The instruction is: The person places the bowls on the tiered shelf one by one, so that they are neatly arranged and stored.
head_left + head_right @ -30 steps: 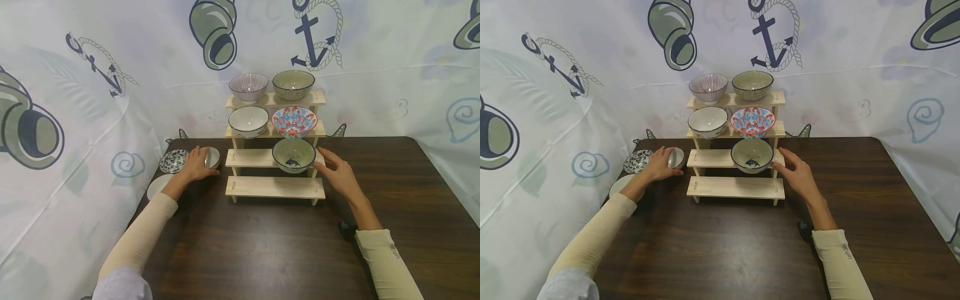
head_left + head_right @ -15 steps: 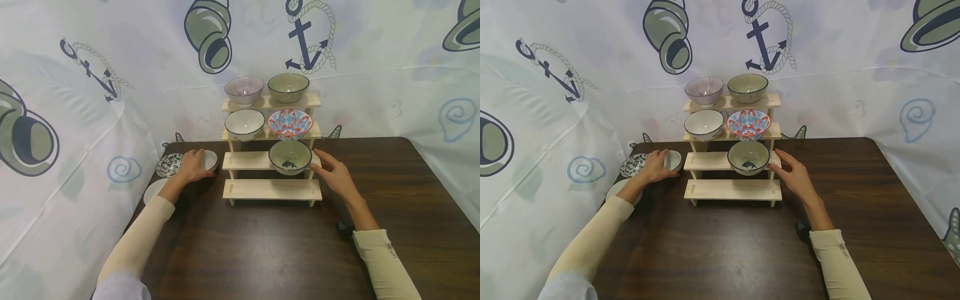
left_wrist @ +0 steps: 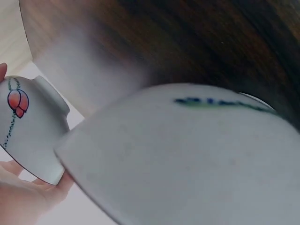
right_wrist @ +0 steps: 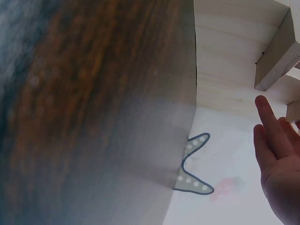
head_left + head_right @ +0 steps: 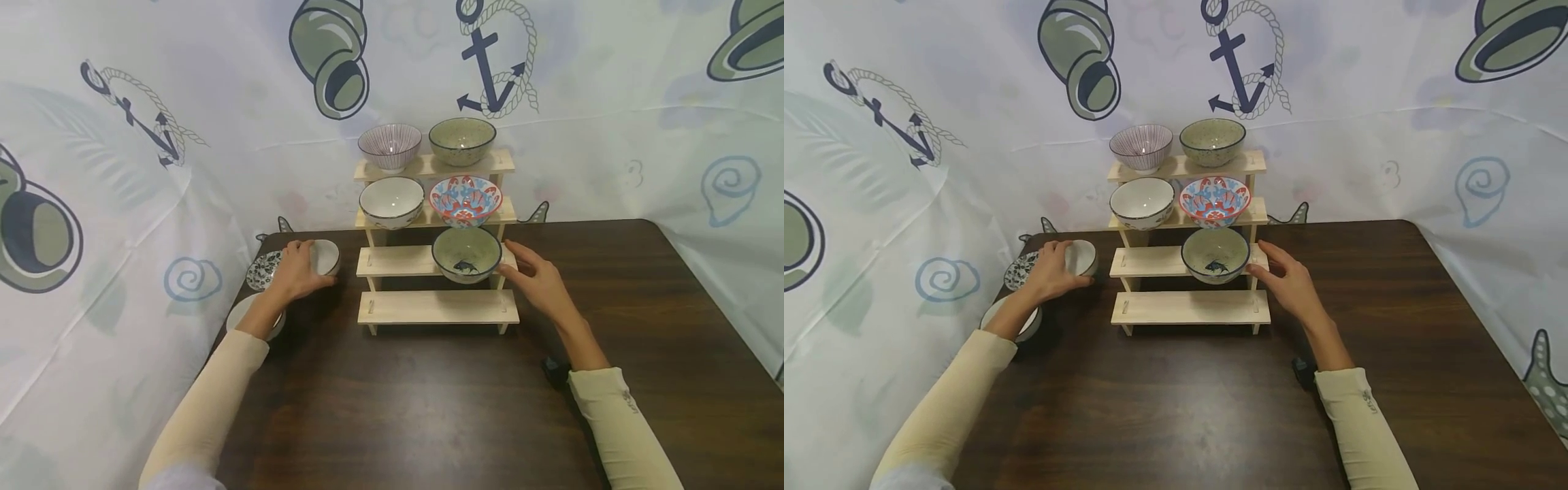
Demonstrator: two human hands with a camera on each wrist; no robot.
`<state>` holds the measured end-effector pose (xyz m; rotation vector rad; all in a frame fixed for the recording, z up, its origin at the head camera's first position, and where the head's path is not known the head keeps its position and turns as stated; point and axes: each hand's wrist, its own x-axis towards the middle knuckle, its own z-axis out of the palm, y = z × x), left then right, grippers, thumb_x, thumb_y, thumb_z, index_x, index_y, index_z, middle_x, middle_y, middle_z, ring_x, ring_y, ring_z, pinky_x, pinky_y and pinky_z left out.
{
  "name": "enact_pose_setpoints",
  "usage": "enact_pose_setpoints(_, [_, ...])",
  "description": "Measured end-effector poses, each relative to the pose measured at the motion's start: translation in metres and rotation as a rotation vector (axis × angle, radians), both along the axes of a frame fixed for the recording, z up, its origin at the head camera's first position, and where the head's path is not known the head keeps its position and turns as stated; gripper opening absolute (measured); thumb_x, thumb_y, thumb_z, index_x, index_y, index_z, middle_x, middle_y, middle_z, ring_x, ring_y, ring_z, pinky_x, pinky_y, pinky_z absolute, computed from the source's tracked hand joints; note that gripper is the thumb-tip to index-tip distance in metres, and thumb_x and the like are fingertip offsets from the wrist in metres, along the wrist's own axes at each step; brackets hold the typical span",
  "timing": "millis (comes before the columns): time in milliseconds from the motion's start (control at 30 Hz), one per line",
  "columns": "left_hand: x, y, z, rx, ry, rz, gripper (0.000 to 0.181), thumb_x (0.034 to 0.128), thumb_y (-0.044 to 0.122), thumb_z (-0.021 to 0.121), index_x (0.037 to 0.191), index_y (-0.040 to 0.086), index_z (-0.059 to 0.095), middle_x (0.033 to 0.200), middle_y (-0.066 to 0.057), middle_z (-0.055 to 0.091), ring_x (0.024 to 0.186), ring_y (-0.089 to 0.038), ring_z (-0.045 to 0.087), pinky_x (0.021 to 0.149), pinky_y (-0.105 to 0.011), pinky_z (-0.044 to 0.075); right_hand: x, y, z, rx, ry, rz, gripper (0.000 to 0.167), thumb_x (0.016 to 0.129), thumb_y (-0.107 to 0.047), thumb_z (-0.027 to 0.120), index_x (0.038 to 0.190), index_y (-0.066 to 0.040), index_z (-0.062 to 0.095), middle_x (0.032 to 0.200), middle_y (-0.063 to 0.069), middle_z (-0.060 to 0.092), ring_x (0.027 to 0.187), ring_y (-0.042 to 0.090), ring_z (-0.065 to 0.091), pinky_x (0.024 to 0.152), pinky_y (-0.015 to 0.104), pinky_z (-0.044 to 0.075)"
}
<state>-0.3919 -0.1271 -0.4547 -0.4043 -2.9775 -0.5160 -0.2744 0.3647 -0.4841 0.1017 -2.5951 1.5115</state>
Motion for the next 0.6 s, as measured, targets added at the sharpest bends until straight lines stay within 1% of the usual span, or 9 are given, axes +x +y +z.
enact_pose_setpoints(133, [0.002, -0.006, 0.0, 0.009, 0.013, 0.012, 0.105, 0.0719, 0.046, 0.087, 0.152, -0.002, 0.039, 0.146, -0.035, 0.04, 0.129, -0.051, 0.045, 0.102, -0.066, 0.046, 0.0, -0.001, 0.001, -0.008, 0.013, 0.012, 0.068, 0.101, -0.047, 0.065, 0.16, -0.024, 0.041, 0.166, 0.007, 0.039, 0.135, 0.046, 0.056, 0.103, 0.064, 0.051])
enact_pose_setpoints(167, [0.003, -0.008, 0.0, 0.012, 0.019, 0.012, 0.106, 0.0716, 0.046, 0.087, 0.152, -0.002, 0.039, 0.145, -0.035, 0.041, 0.129, -0.051, 0.045, 0.102, -0.065, 0.046, 0.0, -0.001, 0.001, -0.013, 0.014, 0.016, 0.068, 0.101, -0.045, 0.065, 0.16, -0.023, 0.041, 0.166, 0.008, 0.038, 0.136, 0.047, 0.056, 0.103, 0.064, 0.051])
enact_pose_setpoints(200, [0.004, -0.01, 0.0, 0.017, 0.024, 0.013, 0.106, 0.0714, 0.047, 0.087, 0.152, -0.002, 0.038, 0.145, -0.034, 0.041, 0.128, -0.05, 0.045, 0.102, -0.065, 0.046, 0.002, -0.003, 0.005, -0.018, 0.01, 0.021, 0.067, 0.101, -0.043, 0.065, 0.16, -0.022, 0.04, 0.167, 0.009, 0.038, 0.136, 0.048, 0.056, 0.103, 0.064, 0.051])
enact_pose_setpoints(267, [0.008, -0.013, 0.0, 0.023, 0.026, 0.016, 0.108, 0.0718, 0.047, 0.087, 0.154, -0.002, 0.036, 0.146, -0.034, 0.041, 0.129, -0.05, 0.044, 0.101, -0.065, 0.046, 0.001, -0.004, 0.004, -0.025, 0.013, 0.025, 0.068, 0.101, -0.042, 0.065, 0.16, -0.021, 0.04, 0.166, 0.009, 0.038, 0.135, 0.048, 0.056, 0.103, 0.064, 0.051])
enact_pose_setpoints(400, [0.014, -0.02, 0.002, 0.032, 0.007, 0.038, 0.114, 0.0736, 0.05, 0.086, 0.158, -0.002, 0.03, 0.151, -0.033, 0.038, 0.13, -0.049, 0.045, 0.1, -0.066, 0.047, 0.002, -0.004, 0.006, -0.036, 0.003, 0.032, 0.067, 0.101, -0.043, 0.066, 0.16, -0.024, 0.04, 0.166, 0.008, 0.039, 0.135, 0.046, 0.057, 0.102, 0.063, 0.052])
enact_pose_setpoints(433, [0.015, -0.021, 0.003, 0.032, 0.0, 0.046, 0.115, 0.0742, 0.051, 0.086, 0.159, -0.002, 0.029, 0.152, -0.033, 0.037, 0.131, -0.049, 0.045, 0.1, -0.066, 0.048, 0.001, -0.002, 0.002, -0.036, 0.007, 0.033, 0.068, 0.1, -0.044, 0.066, 0.16, -0.026, 0.04, 0.166, 0.007, 0.039, 0.135, 0.045, 0.058, 0.102, 0.062, 0.052])
enact_pose_setpoints(600, [0.02, -0.024, 0.005, 0.033, 0.005, 0.063, 0.116, 0.0741, 0.054, 0.085, 0.16, -0.001, 0.028, 0.153, -0.032, 0.036, 0.132, -0.048, 0.044, 0.1, -0.066, 0.047, 0.002, 0.0, 0.004, -0.028, -0.005, 0.026, 0.069, 0.1, -0.045, 0.066, 0.161, -0.025, 0.039, 0.166, 0.008, 0.039, 0.134, 0.045, 0.058, 0.102, 0.062, 0.052])
